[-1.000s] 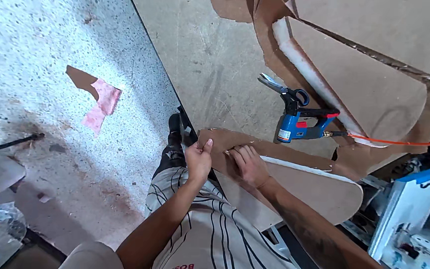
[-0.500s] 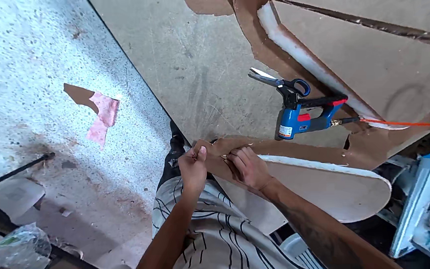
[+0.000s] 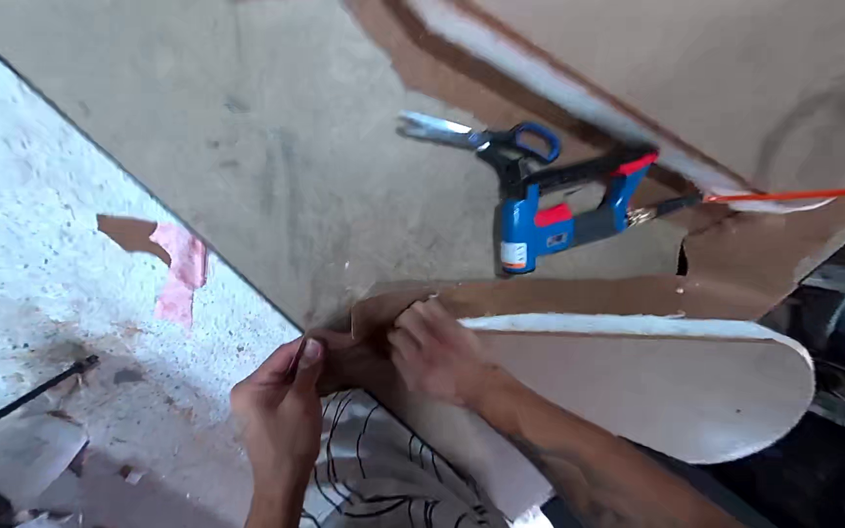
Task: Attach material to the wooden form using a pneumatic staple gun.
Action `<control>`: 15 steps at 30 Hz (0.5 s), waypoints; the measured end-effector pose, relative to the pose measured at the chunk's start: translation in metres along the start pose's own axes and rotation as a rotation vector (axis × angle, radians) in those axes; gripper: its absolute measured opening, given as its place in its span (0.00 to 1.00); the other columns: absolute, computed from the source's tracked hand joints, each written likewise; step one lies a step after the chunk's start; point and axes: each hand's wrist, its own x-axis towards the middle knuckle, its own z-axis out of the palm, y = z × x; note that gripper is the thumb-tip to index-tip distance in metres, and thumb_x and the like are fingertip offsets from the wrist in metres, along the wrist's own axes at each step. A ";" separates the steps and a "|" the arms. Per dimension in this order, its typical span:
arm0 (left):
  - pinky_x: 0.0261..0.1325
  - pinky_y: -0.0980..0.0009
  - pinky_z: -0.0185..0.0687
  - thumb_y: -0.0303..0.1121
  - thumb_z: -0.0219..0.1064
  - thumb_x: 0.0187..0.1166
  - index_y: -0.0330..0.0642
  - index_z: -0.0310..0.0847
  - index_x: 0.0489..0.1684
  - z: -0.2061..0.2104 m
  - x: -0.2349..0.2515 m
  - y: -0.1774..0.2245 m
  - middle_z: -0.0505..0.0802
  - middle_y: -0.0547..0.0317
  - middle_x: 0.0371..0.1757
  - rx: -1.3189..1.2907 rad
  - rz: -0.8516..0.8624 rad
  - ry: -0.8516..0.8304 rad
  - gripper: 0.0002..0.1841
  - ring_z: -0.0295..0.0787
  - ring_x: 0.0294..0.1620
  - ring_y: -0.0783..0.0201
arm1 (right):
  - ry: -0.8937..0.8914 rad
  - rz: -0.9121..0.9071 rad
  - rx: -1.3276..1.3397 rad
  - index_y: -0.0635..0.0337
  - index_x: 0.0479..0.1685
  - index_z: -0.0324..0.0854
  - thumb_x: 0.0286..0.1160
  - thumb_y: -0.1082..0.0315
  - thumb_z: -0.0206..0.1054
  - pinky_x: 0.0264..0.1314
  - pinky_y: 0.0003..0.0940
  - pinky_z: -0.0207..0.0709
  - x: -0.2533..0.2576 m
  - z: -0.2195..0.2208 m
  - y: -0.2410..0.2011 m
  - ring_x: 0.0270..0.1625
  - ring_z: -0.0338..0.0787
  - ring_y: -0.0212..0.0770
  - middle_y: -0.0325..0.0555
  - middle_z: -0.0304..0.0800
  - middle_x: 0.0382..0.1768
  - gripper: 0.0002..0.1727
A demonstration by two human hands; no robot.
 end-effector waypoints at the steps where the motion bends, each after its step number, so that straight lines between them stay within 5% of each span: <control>1: 0.38 0.69 0.94 0.30 0.68 0.79 0.41 0.93 0.37 0.014 -0.009 0.005 0.96 0.62 0.32 0.087 0.101 -0.006 0.07 0.94 0.32 0.70 | 0.007 -0.012 -0.010 0.53 0.41 0.88 0.60 0.58 0.76 0.57 0.48 0.81 0.002 -0.004 0.003 0.53 0.87 0.51 0.47 0.88 0.46 0.13; 2: 0.40 0.69 0.95 0.31 0.68 0.81 0.41 0.93 0.39 0.030 -0.027 0.010 0.97 0.64 0.35 0.151 0.168 -0.021 0.08 0.95 0.34 0.71 | 0.007 0.004 0.028 0.54 0.40 0.87 0.50 0.56 0.83 0.61 0.50 0.81 0.000 -0.009 0.000 0.55 0.87 0.52 0.48 0.88 0.48 0.19; 3: 0.42 0.69 0.96 0.32 0.68 0.82 0.41 0.94 0.41 0.049 -0.044 0.009 0.98 0.64 0.36 0.184 0.205 -0.013 0.08 0.96 0.36 0.71 | 0.035 0.034 0.096 0.56 0.39 0.86 0.50 0.59 0.84 0.64 0.49 0.81 -0.001 -0.014 0.000 0.58 0.86 0.52 0.49 0.88 0.49 0.18; 5: 0.43 0.69 0.96 0.32 0.70 0.81 0.42 0.95 0.42 0.088 -0.072 -0.007 0.99 0.63 0.39 0.191 0.182 0.079 0.07 0.96 0.38 0.72 | 0.235 0.093 0.303 0.57 0.37 0.86 0.62 0.69 0.73 0.63 0.43 0.83 -0.007 -0.015 0.003 0.59 0.85 0.48 0.47 0.86 0.48 0.07; 7: 0.47 0.65 0.95 0.34 0.72 0.80 0.47 0.96 0.46 0.112 -0.079 -0.028 0.99 0.65 0.43 0.232 0.162 0.150 0.07 0.97 0.42 0.72 | 0.474 0.129 0.490 0.58 0.37 0.85 0.61 0.71 0.65 0.61 0.40 0.85 -0.014 -0.010 0.006 0.60 0.86 0.44 0.46 0.87 0.49 0.07; 9: 0.60 0.56 0.93 0.33 0.70 0.79 0.51 0.96 0.50 0.126 -0.085 -0.042 0.98 0.64 0.53 0.362 0.202 0.135 0.10 0.96 0.56 0.67 | 0.634 0.174 0.625 0.60 0.45 0.84 0.67 0.73 0.59 0.64 0.40 0.85 -0.020 -0.008 0.010 0.64 0.86 0.43 0.48 0.87 0.56 0.11; 12: 0.87 0.42 0.66 0.35 0.68 0.76 0.45 0.95 0.52 0.144 -0.104 -0.043 0.93 0.55 0.68 0.654 0.251 0.020 0.13 0.81 0.79 0.54 | 0.758 0.246 0.678 0.64 0.51 0.83 0.67 0.77 0.58 0.62 0.42 0.87 -0.029 -0.018 0.013 0.63 0.88 0.43 0.51 0.88 0.58 0.15; 14: 0.97 0.46 0.38 0.59 0.61 0.79 0.45 0.72 0.86 0.152 -0.113 -0.046 0.70 0.55 0.91 0.860 0.332 -0.124 0.38 0.52 0.95 0.57 | 0.666 0.427 0.507 0.62 0.64 0.81 0.69 0.76 0.65 0.67 0.47 0.85 -0.047 -0.055 0.031 0.67 0.86 0.47 0.54 0.85 0.65 0.21; 15: 0.98 0.46 0.33 0.75 0.54 0.74 0.45 0.59 0.93 0.156 -0.110 -0.047 0.60 0.54 0.95 0.939 0.348 -0.148 0.52 0.43 0.97 0.57 | 0.585 0.507 0.326 0.58 0.70 0.80 0.65 0.73 0.70 0.70 0.56 0.81 -0.054 -0.079 0.055 0.71 0.83 0.53 0.56 0.82 0.69 0.27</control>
